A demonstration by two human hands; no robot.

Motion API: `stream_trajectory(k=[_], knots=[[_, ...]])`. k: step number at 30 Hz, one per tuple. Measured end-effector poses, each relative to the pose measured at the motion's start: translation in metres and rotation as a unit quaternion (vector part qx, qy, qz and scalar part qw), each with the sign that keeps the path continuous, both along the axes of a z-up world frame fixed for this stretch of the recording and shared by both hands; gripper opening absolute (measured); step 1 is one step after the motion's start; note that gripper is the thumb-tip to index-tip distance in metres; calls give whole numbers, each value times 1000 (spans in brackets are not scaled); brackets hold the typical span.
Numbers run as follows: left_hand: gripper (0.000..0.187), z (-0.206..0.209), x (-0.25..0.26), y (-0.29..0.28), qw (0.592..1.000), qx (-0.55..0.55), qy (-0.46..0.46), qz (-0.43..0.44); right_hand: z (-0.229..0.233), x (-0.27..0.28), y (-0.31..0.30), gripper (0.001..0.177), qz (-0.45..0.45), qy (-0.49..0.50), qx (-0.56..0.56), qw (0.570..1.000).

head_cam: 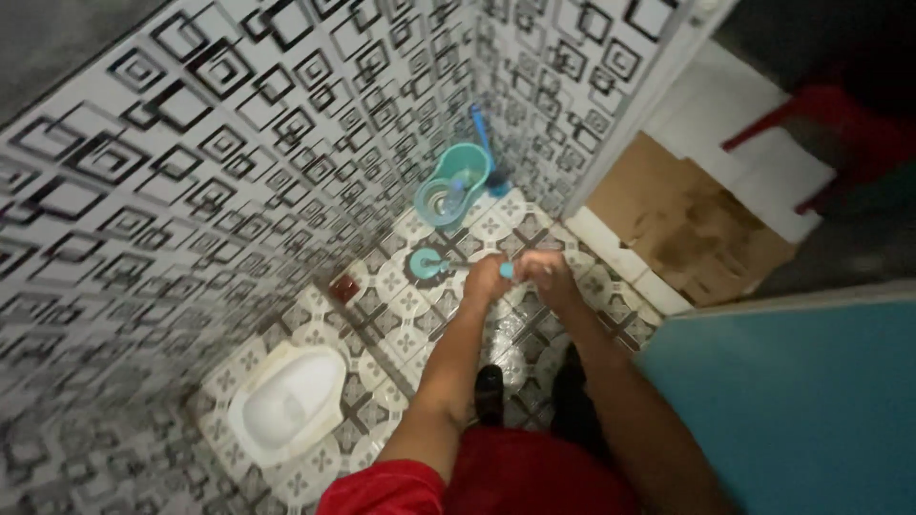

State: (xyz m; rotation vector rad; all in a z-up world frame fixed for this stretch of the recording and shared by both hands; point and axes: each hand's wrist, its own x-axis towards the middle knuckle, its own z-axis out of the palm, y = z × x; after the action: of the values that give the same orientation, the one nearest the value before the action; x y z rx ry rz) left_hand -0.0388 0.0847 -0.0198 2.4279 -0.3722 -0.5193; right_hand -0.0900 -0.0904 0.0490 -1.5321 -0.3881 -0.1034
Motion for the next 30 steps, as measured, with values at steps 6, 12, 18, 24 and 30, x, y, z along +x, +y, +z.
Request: stream_trajectory(k=[6, 12, 18, 24, 30], knots=[[13, -55, -15, -36, 981, -140, -88, -106, 32, -53, -20, 41, -96, 8, 1, 995], [12, -21, -38, -70, 929, -279, -228, -85, 46, -87, -23, 22, -201, 134, -107, 964], [10, 9, -57, -62, 970, -132, -172, -110, 8, -115, -24, 21, -183, 99, -49, 977], [42, -82, -33, -63, 969, -129, -123, -173, 25, -103, -10, 21, -186, 165, -50, 967], [59, -10, -56, -57, 979, -122, -122, -112, -11, -96, -17, 26, -151, 47, -67, 985]])
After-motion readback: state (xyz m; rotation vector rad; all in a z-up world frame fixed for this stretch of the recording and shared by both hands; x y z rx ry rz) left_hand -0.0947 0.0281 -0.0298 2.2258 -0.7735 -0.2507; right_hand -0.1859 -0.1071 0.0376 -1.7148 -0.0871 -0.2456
